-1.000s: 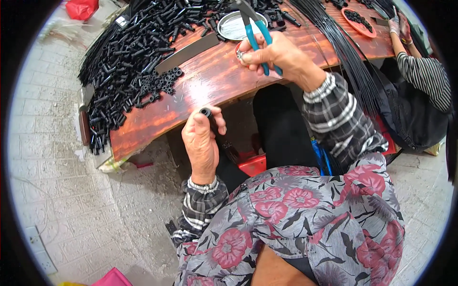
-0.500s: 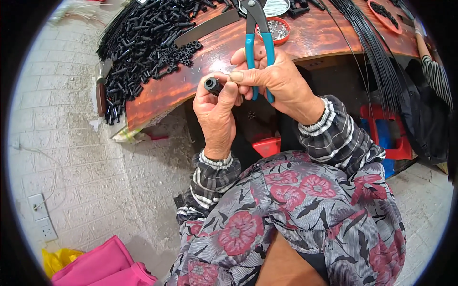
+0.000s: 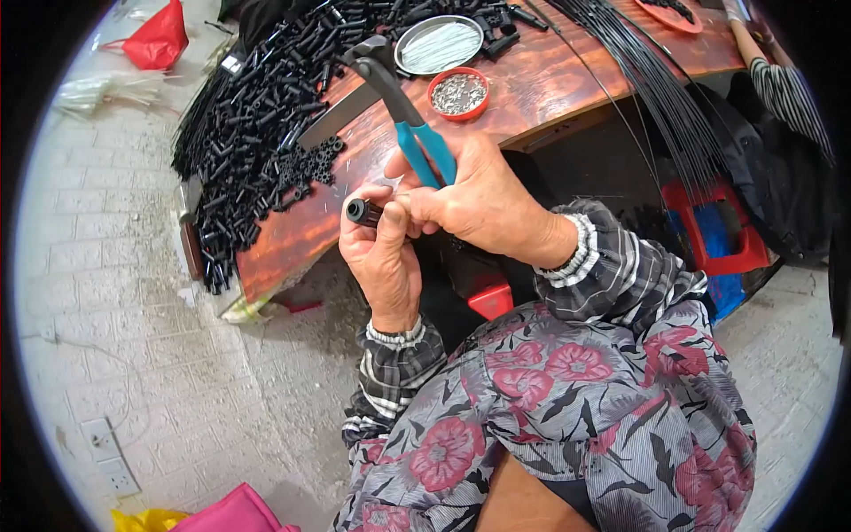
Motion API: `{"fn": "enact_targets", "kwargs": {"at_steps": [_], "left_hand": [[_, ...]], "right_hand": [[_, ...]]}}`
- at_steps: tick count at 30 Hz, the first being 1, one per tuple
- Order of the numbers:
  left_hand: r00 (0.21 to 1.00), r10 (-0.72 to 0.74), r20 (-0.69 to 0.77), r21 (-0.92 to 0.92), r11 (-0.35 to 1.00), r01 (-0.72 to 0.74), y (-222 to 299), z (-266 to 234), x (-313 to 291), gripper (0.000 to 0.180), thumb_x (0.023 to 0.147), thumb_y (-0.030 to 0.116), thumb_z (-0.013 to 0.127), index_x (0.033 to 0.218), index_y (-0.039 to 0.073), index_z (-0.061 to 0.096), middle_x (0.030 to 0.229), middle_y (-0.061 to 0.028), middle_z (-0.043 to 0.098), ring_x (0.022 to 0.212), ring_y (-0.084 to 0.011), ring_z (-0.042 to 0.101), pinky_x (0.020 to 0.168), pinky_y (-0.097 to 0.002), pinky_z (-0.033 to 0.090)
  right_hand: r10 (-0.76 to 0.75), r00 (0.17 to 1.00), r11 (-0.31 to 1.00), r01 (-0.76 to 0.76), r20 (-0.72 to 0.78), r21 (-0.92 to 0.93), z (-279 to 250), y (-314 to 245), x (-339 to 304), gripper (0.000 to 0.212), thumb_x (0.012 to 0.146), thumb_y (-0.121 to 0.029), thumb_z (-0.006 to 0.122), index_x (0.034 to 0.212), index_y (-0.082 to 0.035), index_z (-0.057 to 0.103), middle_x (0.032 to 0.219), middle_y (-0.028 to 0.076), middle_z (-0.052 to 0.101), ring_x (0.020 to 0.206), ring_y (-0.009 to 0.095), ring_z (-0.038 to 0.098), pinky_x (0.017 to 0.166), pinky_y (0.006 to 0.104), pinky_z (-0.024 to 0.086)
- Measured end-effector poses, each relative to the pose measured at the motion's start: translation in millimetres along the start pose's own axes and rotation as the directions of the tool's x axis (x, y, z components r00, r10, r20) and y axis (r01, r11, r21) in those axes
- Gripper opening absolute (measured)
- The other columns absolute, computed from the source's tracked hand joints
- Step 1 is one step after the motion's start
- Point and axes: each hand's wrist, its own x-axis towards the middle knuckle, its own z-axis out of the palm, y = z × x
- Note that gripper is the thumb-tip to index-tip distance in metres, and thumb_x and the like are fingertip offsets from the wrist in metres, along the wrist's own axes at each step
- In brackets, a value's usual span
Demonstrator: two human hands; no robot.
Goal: Assemble small plastic components by grouping strips and attaching clips or connectors.
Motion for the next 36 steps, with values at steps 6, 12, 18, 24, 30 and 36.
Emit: {"fn": "enact_targets", "kwargs": {"at_steps": [6,12,18,24,30,36], "left_hand": [[0.997,0.064,0.041,-0.086,0.994,-0.061,-5.2,-1.7,4.5,0.045,0.085,0.037,0.052,0.11,0.0,0.044,0.068,-0.0014,0.048,0.061,-0.0092,0.044,0.057,-0.0218,0.036],[0.999,-0.033,-0.018,-0.113,0.993,0.031,-3.7,3.0,8.1,0.063,0.087,0.054,0.028,0.114,0.0,0.043,0.062,-0.0017,0.047,0.057,-0.0109,0.042,0.054,-0.0232,0.033],[1.0,-0.009,0.006,-0.131,0.991,0.009,-1.3,2.9,5.0,0.06,0.089,0.05,0.03,0.116,-0.003,0.041,0.088,-0.0085,0.054,0.071,-0.0133,0.052,0.057,-0.0237,0.042],[0.997,-0.023,-0.067,-0.084,0.996,0.017,0.9,9.1,8.2,0.059,0.089,0.047,0.033,0.113,-0.005,0.045,0.071,-0.0038,0.051,0.059,-0.0101,0.046,0.053,-0.0218,0.036],[0.999,-0.004,-0.034,-0.115,0.993,0.0,-3.9,6.2,11.0,0.056,0.09,0.046,0.034,0.111,-0.005,0.046,0.072,-0.0045,0.052,0.059,-0.0102,0.047,0.053,-0.0218,0.037],[0.998,-0.001,-0.059,-0.062,0.998,-0.002,-5.1,3.1,10.1,0.056,0.09,0.046,0.034,0.109,-0.004,0.047,0.072,-0.0045,0.052,0.058,-0.0101,0.046,0.051,-0.0217,0.036]], "right_hand": [[-0.16,0.987,0.987,0.16,-0.006,0.026,-3.2,17.2,11.3,0.021,0.073,0.005,0.055,0.093,0.004,0.05,0.064,0.004,0.054,0.052,0.01,0.055,0.045,0.023,0.045],[-0.246,0.969,0.969,0.245,0.028,0.04,-3.4,13.3,10.3,0.023,0.073,0.005,0.058,0.095,0.002,0.054,0.074,0.007,0.058,0.055,0.01,0.056,0.045,0.022,0.046],[-0.263,0.965,0.962,0.263,-0.008,0.076,6.5,21.1,12.8,0.021,0.074,0.003,0.058,0.094,0.002,0.054,0.073,0.007,0.06,0.051,0.008,0.053,0.042,0.0192,0.042],[-0.324,0.946,0.945,0.322,-0.019,-0.059,8.2,18.0,11.1,0.015,0.075,0.001,0.058,0.089,0.002,0.055,0.073,0.007,0.06,0.048,0.007,0.051,0.041,0.0181,0.041],[-0.291,0.956,0.957,0.291,-0.031,-0.016,6.6,18.9,11.4,0.012,0.074,0.001,0.059,0.086,0.002,0.056,0.075,0.007,0.061,0.049,0.007,0.051,0.041,0.0189,0.041],[-0.188,0.982,0.982,0.188,0.013,0.013,4.1,17.7,8.9,0.01,0.076,0.001,0.057,0.085,0.002,0.055,0.077,0.008,0.061,0.052,0.007,0.052,0.043,0.0201,0.043]]}}
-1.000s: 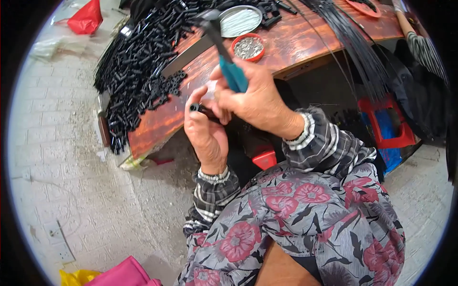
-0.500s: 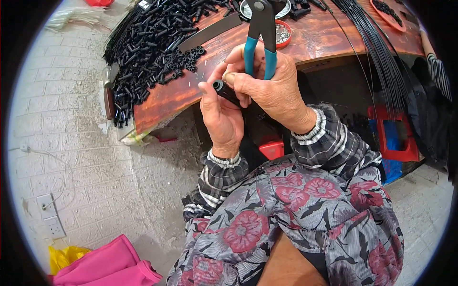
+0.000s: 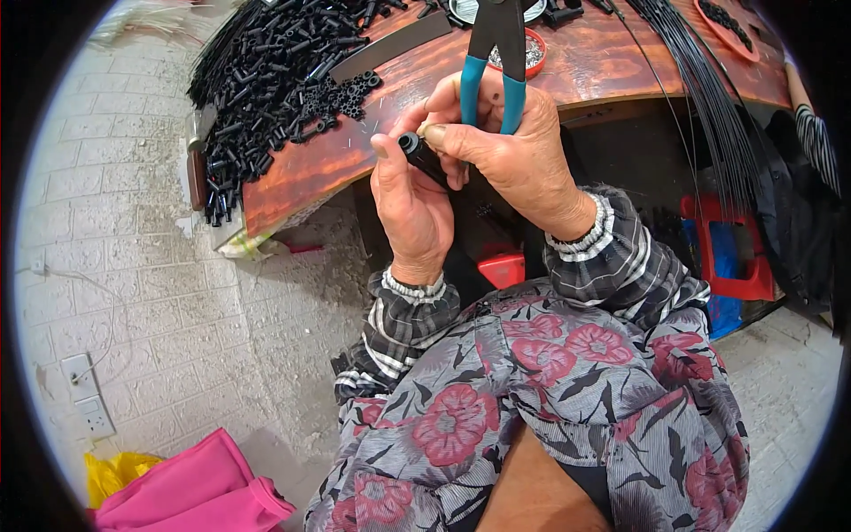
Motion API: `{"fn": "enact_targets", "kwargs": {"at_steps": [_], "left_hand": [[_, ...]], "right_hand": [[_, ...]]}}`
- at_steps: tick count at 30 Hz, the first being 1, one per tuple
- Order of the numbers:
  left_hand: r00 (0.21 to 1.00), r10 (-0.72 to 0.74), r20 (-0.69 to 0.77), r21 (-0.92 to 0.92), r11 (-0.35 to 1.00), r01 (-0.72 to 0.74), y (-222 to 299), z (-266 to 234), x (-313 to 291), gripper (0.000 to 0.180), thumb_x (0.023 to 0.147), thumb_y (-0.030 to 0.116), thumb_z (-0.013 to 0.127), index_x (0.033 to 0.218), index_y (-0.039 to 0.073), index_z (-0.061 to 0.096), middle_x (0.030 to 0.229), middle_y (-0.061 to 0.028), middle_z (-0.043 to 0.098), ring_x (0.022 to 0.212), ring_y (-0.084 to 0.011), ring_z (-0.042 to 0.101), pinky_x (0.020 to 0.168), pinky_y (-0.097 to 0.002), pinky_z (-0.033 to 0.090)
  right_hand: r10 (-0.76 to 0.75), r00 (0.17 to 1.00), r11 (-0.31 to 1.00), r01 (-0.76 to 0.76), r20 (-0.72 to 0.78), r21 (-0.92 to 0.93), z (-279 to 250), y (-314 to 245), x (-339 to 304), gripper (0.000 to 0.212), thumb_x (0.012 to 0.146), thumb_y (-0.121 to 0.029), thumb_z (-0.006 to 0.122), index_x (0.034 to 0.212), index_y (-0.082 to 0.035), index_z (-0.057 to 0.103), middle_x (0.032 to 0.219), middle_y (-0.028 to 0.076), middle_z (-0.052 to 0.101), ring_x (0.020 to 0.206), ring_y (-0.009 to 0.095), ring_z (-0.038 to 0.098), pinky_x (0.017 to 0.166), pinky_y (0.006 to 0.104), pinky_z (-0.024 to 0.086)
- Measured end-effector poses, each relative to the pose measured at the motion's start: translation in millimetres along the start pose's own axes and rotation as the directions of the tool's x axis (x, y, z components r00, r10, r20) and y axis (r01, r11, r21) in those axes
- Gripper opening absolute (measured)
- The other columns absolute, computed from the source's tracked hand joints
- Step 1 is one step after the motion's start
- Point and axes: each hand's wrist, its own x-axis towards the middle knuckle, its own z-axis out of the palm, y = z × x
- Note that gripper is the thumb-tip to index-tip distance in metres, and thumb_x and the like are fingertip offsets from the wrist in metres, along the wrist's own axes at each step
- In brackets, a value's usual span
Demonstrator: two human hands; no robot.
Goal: Assemble small plastic components by grouping strips and attaching clips or connectors.
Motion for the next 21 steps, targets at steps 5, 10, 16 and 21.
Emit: {"fn": "enact_targets", "kwargs": {"at_steps": [5,10,16,21], "left_hand": [[1.0,-0.011,-0.005,-0.004,1.0,0.011,4.3,4.2,-2.3,0.057,0.089,0.048,0.034,0.108,-0.004,0.048,0.067,-0.0035,0.051,0.056,-0.01,0.046,0.05,-0.0219,0.036],[0.999,-0.022,-0.024,0.031,0.999,0.023,1.2,3.0,-1.4,0.059,0.089,0.049,0.034,0.107,-0.004,0.049,0.064,-0.003,0.049,0.055,-0.0097,0.045,0.05,-0.0216,0.036],[1.0,-0.014,-0.002,0.035,0.999,0.014,0.5,3.1,-1.0,0.06,0.088,0.05,0.034,0.106,-0.005,0.05,0.066,-0.0024,0.049,0.056,-0.009,0.044,0.05,-0.0213,0.035],[1.0,-0.013,-0.024,0.057,0.998,0.014,0.1,2.0,-1.2,0.06,0.088,0.05,0.034,0.105,-0.005,0.05,0.073,-0.0037,0.051,0.058,-0.0086,0.044,0.05,-0.0209,0.035]], "right_hand": [[0.005,1.0,1.0,-0.005,0.028,0.013,-0.2,-3.6,-1.1,0.008,0.076,0.002,0.056,0.085,0.002,0.055,0.079,0.01,0.061,0.053,0.008,0.053,0.044,0.0206,0.044],[0.001,0.999,1.0,0.0,0.045,-0.015,-4.6,0.1,-0.4,0.008,0.076,0.001,0.057,0.084,0.002,0.055,0.08,0.011,0.062,0.053,0.008,0.053,0.045,0.0207,0.045],[0.011,1.0,1.0,-0.01,0.025,-0.016,-4.4,-0.6,-1.4,0.007,0.076,0.001,0.057,0.083,0.003,0.056,0.082,0.011,0.062,0.054,0.009,0.053,0.045,0.021,0.045],[0.006,1.0,1.0,-0.005,0.026,-0.012,-4.0,0.3,-1.3,0.007,0.076,0.001,0.057,0.083,0.003,0.056,0.083,0.01,0.062,0.054,0.009,0.053,0.045,0.0211,0.045]]}}
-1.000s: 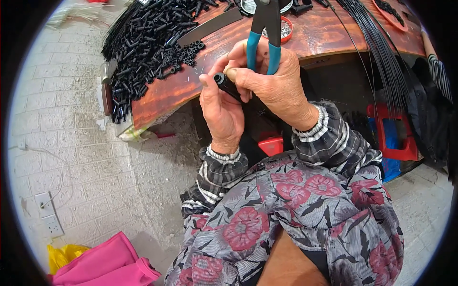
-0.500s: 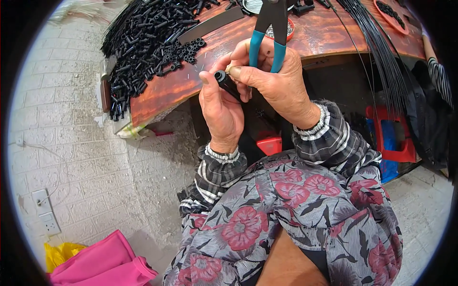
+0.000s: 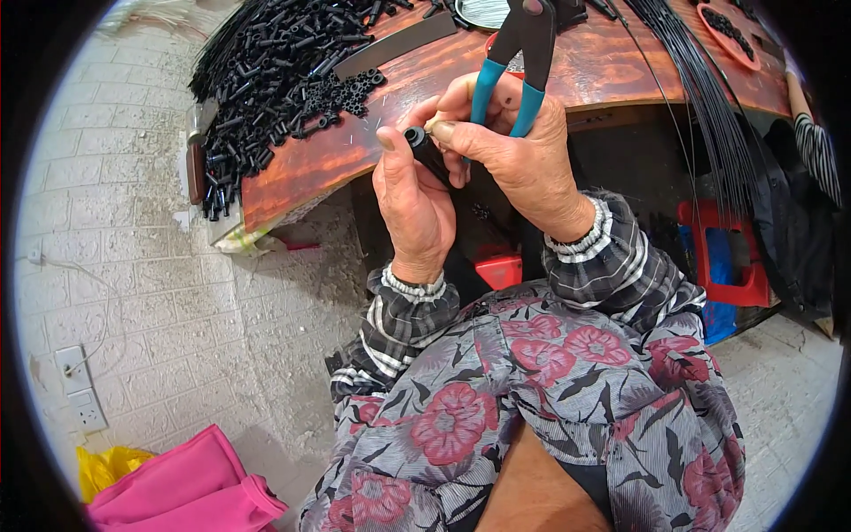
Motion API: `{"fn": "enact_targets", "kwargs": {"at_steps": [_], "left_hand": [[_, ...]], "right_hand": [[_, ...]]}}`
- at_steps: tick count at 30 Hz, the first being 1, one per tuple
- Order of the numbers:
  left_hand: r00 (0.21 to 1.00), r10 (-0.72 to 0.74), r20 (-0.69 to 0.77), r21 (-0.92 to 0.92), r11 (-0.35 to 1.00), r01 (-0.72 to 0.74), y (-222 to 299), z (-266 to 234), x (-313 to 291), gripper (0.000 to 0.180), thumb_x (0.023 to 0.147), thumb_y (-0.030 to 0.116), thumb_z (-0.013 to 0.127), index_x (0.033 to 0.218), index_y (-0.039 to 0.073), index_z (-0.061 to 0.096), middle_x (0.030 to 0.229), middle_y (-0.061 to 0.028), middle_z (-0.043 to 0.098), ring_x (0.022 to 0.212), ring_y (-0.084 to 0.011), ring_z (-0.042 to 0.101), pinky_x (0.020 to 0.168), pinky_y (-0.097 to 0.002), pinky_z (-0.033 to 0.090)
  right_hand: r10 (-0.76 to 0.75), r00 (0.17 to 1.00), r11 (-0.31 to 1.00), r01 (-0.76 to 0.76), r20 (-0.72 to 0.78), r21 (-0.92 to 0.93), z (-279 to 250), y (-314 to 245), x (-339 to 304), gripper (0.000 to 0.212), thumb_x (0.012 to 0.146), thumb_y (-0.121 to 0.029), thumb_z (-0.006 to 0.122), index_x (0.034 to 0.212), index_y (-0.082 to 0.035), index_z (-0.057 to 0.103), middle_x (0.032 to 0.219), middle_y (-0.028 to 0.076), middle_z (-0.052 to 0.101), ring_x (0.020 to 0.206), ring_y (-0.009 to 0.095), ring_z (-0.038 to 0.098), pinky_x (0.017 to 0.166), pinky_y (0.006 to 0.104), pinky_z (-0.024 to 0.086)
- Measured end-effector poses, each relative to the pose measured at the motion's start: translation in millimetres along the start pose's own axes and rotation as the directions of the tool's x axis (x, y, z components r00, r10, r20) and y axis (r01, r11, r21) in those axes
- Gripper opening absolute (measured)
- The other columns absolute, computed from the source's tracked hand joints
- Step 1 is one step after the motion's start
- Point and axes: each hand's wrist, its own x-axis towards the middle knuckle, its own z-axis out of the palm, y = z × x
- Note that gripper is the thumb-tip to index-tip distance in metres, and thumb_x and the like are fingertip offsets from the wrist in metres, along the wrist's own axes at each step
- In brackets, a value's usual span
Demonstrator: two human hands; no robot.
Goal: Assemble small plastic components by grouping strips and attaching clips or connectors.
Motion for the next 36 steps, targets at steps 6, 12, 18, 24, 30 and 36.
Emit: {"fn": "enact_targets", "kwargs": {"at_steps": [6,12,18,24,30,36], "left_hand": [[1.0,-0.007,0.017,-0.018,1.0,0.007,-2.0,-0.4,1.0,0.06,0.088,0.05,0.034,0.105,-0.005,0.051,0.072,-0.0024,0.051,0.058,-0.0086,0.044,0.05,-0.0209,0.035],[1.0,0.002,0.019,-0.023,1.0,-0.002,0.4,1.2,0.0,0.06,0.089,0.049,0.033,0.105,-0.005,0.05,0.071,-0.0022,0.05,0.058,-0.0084,0.044,0.05,-0.0211,0.035],[1.0,-0.018,0.007,-0.028,0.999,0.018,1.0,0.4,-0.7,0.059,0.089,0.049,0.033,0.105,-0.005,0.05,0.071,-0.0024,0.05,0.058,-0.0084,0.044,0.05,-0.021,0.034],[1.0,-0.006,0.019,-0.033,0.999,0.007,-1.3,-1.1,1.0,0.057,0.09,0.048,0.032,0.104,-0.004,0.05,0.07,-0.0026,0.049,0.058,-0.009,0.043,0.05,-0.0211,0.034],[0.998,0.031,0.047,-0.03,0.999,-0.03,-2.8,-1.6,1.7,0.056,0.09,0.047,0.032,0.104,-0.004,0.05,0.068,-0.0021,0.048,0.056,-0.009,0.042,0.049,-0.0209,0.033],[0.996,0.025,0.083,-0.032,0.999,-0.022,-0.1,-2.7,0.4,0.057,0.09,0.047,0.032,0.105,-0.004,0.05,0.064,-0.002,0.047,0.055,-0.0089,0.042,0.049,-0.0214,0.033]], "right_hand": [[0.018,1.0,1.0,-0.018,0.001,-0.01,-1.0,-1.2,-1.1,0.007,0.076,0.0,0.057,0.082,0.003,0.056,0.083,0.011,0.062,0.054,0.009,0.053,0.045,0.0211,0.045],[0.029,0.999,0.999,-0.029,0.018,-0.029,-1.4,-3.0,0.1,0.006,0.076,0.001,0.056,0.082,0.003,0.055,0.083,0.011,0.062,0.054,0.009,0.054,0.045,0.0214,0.045],[0.04,0.999,0.999,-0.04,0.01,0.003,-1.1,-2.8,-0.5,0.007,0.076,0.0,0.057,0.082,0.003,0.055,0.082,0.011,0.062,0.054,0.009,0.054,0.045,0.0219,0.046],[0.065,0.998,0.998,-0.065,0.019,-0.005,-3.1,-2.7,0.3,0.007,0.076,0.0,0.057,0.083,0.003,0.055,0.084,0.011,0.062,0.055,0.01,0.055,0.045,0.0219,0.046],[0.009,0.998,0.998,-0.004,0.062,-0.07,-3.9,-0.5,0.3,0.007,0.077,0.002,0.056,0.084,0.003,0.056,0.087,0.011,0.061,0.055,0.009,0.054,0.046,0.0213,0.046],[-0.05,0.995,0.995,0.057,0.081,-0.081,-3.0,-2.3,-0.5,0.007,0.077,0.003,0.056,0.084,0.004,0.055,0.086,0.012,0.061,0.055,0.009,0.054,0.045,0.021,0.046]]}}
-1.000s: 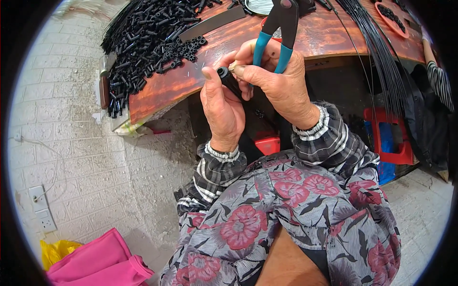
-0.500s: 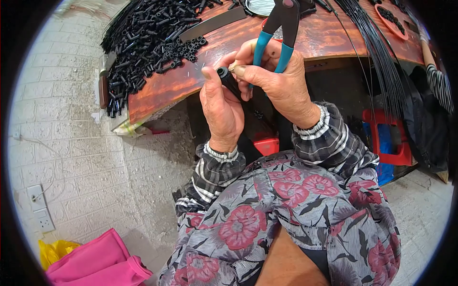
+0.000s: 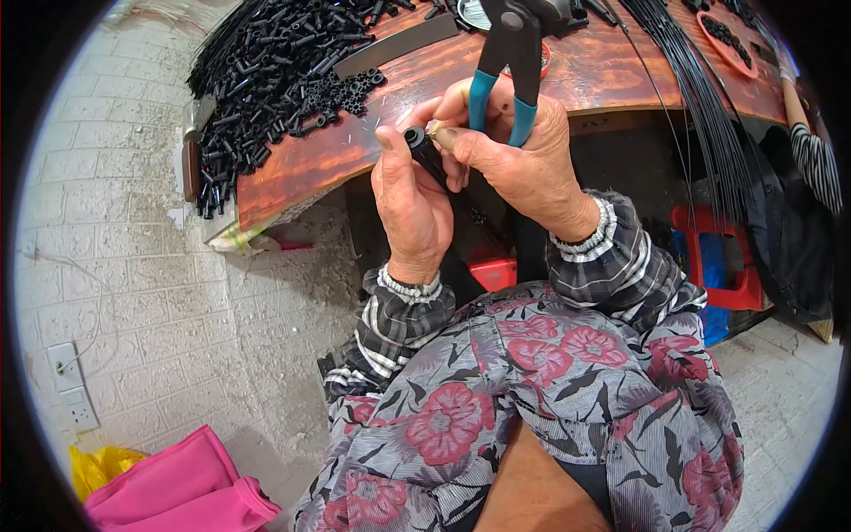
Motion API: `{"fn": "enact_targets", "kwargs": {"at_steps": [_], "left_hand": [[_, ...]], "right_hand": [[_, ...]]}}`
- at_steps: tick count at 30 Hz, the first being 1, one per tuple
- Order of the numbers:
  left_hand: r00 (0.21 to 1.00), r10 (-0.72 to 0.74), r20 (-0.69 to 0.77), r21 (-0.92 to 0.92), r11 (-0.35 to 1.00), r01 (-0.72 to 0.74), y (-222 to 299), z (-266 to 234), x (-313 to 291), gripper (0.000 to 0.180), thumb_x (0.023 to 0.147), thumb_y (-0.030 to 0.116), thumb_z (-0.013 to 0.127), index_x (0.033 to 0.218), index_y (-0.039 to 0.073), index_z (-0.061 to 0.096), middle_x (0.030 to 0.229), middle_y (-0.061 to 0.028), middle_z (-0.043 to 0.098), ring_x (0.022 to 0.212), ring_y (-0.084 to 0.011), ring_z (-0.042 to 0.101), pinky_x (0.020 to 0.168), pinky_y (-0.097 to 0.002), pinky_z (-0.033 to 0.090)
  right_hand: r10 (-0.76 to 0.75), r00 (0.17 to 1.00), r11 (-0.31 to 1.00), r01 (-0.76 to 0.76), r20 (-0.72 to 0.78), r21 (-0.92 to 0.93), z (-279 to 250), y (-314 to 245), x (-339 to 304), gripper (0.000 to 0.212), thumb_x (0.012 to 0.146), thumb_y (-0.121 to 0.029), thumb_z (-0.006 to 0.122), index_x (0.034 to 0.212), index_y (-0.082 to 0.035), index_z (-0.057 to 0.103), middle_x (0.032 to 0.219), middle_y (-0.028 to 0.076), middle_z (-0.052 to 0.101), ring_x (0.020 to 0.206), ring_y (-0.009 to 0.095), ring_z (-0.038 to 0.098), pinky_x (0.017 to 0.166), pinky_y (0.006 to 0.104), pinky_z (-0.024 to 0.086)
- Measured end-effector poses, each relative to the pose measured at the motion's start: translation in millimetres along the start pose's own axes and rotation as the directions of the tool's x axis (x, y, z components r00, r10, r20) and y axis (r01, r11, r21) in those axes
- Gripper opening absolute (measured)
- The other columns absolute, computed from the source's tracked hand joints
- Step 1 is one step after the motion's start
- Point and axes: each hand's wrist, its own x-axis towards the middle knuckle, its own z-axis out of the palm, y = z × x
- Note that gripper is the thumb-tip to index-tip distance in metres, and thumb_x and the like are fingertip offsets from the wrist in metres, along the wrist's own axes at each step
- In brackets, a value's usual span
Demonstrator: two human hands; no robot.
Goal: Assemble small plastic components by grouping strips and attaching clips or connectors.
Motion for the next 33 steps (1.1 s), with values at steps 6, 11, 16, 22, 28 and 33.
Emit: {"fn": "enact_targets", "kwargs": {"at_steps": [6,11,16,22,28,33], "left_hand": [[1.0,-0.014,-0.027,-0.015,1.0,0.014,0.8,1.6,-1.5,0.057,0.09,0.048,0.032,0.105,-0.004,0.051,0.064,-0.0016,0.047,0.055,-0.0089,0.041,0.048,-0.0213,0.032],[0.999,-0.017,-0.033,0.002,1.0,0.017,1.2,2.0,2.1,0.057,0.09,0.048,0.032,0.105,-0.004,0.05,0.064,-0.0019,0.047,0.055,-0.009,0.041,0.048,-0.0215,0.032],[1.0,-0.003,-0.024,0.016,1.0,0.003,1.8,4.6,0.3,0.057,0.09,0.048,0.032,0.106,-0.004,0.05,0.064,-0.0018,0.047,0.054,-0.009,0.041,0.048,-0.0217,0.032],[0.999,-0.034,-0.037,0.005,0.999,0.034,2.7,2.3,-2.9,0.059,0.09,0.048,0.031,0.107,-0.005,0.05,0.064,-0.0018,0.048,0.054,-0.0087,0.041,0.049,-0.0215,0.032],[0.999,-0.037,-0.029,-0.008,0.999,0.037,1.4,2.7,-2.1,0.059,0.09,0.048,0.031,0.108,-0.005,0.05,0.066,-0.0015,0.048,0.055,-0.0083,0.042,0.049,-0.0214,0.032],[0.992,-0.026,-0.123,-0.005,1.0,0.026,6.6,13.7,-9.1,0.055,0.09,0.047,0.033,0.107,-0.003,0.05,0.068,-0.0016,0.049,0.054,-0.0087,0.041,0.047,-0.0214,0.032]], "right_hand": [[0.075,0.997,0.996,-0.074,-0.015,0.048,0.3,-1.1,-0.9,0.008,0.078,0.003,0.056,0.085,0.004,0.054,0.083,0.011,0.06,0.055,0.009,0.054,0.045,0.0214,0.046],[0.036,0.999,0.999,-0.037,0.011,0.034,0.3,0.9,-0.1,0.008,0.078,0.003,0.055,0.085,0.004,0.054,0.081,0.011,0.06,0.054,0.01,0.055,0.045,0.0217,0.046],[0.065,0.998,0.997,-0.065,0.005,0.047,-0.6,-1.3,-0.3,0.008,0.077,0.003,0.055,0.086,0.004,0.054,0.082,0.012,0.06,0.054,0.01,0.055,0.045,0.0219,0.046],[0.048,0.999,0.997,-0.049,0.005,0.054,1.0,-1.7,0.6,0.009,0.077,0.003,0.055,0.086,0.003,0.054,0.081,0.012,0.06,0.054,0.01,0.055,0.045,0.022,0.046],[0.02,1.0,0.999,-0.02,0.014,0.026,-1.0,1.8,0.8,0.009,0.077,0.004,0.055,0.086,0.003,0.054,0.072,0.008,0.058,0.053,0.01,0.054,0.045,0.0217,0.046],[-0.283,0.956,0.899,0.293,0.079,-0.326,-3.6,-3.4,7.5,0.007,0.077,0.004,0.053,0.083,0.002,0.054,0.07,0.006,0.057,0.053,0.009,0.055,0.046,0.0223,0.046]]}}
